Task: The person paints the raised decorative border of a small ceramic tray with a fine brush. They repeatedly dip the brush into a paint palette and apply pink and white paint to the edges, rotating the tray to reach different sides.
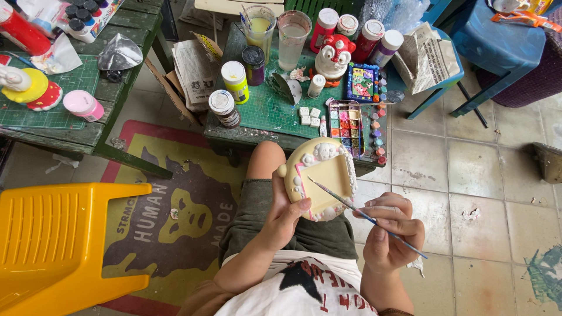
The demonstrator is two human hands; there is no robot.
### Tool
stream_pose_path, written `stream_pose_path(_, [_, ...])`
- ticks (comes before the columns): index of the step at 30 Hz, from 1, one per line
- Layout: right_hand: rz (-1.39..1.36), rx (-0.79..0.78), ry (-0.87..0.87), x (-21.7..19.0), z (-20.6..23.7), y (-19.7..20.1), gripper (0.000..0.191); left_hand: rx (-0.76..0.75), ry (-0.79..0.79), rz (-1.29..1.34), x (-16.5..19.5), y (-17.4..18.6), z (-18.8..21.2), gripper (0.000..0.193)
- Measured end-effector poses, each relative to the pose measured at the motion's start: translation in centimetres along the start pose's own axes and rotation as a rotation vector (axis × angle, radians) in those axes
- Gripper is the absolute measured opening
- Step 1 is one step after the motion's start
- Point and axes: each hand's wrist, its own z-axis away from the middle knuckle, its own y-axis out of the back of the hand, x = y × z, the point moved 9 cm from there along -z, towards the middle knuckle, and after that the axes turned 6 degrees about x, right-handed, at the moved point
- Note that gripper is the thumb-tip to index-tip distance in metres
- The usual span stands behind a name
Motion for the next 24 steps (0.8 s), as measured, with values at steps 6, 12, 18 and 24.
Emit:
stream_pose_path(6, [0.203,-0.068,0.140,-1.5,-0.7,-1.7,0.018,0.010,0.007,-0.007,0.0,-0.1,0.1,0.067])
stream_pose_path(12, [0.203,-0.074,0.152,-1.5,-0.8,-2.2,0.020,0.000,-0.023,-0.109,0.3,0.1,0.3,0.066])
stream_pose_path(18, [0.199,-0.084,0.134,-1.3,-0.8,-1.9,0.019,0.013,-0.035,-0.137,0.2,0.2,0.5,0.067])
stream_pose_path(24, [0.237,-0.102,0.121,-1.5,-0.9,-2.0,0.019,0.019,-0.007,-0.137,0.0,0.3,0.5,0.068])
